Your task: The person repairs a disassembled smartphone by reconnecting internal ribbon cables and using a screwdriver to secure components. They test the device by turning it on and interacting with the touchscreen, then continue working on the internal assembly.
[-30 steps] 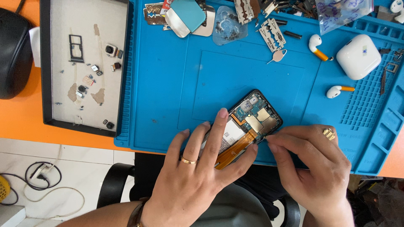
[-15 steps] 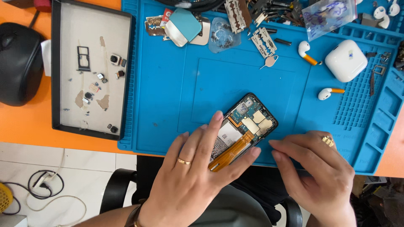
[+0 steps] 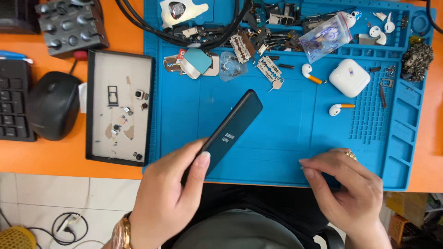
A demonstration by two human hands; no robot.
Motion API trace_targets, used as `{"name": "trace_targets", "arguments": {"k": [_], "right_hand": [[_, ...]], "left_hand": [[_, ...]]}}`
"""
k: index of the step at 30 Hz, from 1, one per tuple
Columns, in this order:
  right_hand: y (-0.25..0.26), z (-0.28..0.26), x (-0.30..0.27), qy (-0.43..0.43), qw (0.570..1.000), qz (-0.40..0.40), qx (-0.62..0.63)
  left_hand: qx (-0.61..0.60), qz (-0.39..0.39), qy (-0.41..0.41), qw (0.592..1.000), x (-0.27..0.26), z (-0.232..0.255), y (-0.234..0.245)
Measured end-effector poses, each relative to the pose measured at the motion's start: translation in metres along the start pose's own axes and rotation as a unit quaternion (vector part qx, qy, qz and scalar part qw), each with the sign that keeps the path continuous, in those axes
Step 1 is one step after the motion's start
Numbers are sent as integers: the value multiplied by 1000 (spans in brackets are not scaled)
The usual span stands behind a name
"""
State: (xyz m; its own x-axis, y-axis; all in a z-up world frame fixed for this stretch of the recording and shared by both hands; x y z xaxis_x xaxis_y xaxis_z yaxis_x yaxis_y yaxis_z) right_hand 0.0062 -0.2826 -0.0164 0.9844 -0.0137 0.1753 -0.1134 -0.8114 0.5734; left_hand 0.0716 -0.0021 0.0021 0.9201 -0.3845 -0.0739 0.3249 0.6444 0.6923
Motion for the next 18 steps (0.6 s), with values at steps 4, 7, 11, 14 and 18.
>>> {"name": "trace_targets", "arguments": {"k": [4, 7, 11, 14, 18], "right_hand": [[0, 1, -1, -15, 1000, 2, 7], [1, 3, -1, -12, 1000, 1, 8], [2, 6, -2, -11, 1000, -5, 9], [2, 8, -3, -2, 1000, -4, 0], [-3, 2, -1, -7, 1000, 5, -4]], "left_hand": [[-57, -11, 63, 996, 10, -11, 9], [-107, -30, 110, 988, 11, -22, 6], [-194, -56, 214, 956, 9, -37, 1], [-337, -76, 182, 921, 10, -25, -2], [-389, -49, 197, 898, -12, -18, -25]]}}
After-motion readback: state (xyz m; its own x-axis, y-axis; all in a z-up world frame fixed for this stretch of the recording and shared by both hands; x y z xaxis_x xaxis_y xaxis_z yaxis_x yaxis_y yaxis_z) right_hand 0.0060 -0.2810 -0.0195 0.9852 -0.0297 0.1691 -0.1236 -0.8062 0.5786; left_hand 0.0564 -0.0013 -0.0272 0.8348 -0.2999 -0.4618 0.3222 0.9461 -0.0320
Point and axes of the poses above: each hand's wrist, its own x-axis towards the middle knuckle, its own y-axis out of the back of the hand, z = x × y, the point moved 3 cm from there along x, towards the middle knuckle, and after that the axes turned 6 degrees about x, right-handed, at the moved point
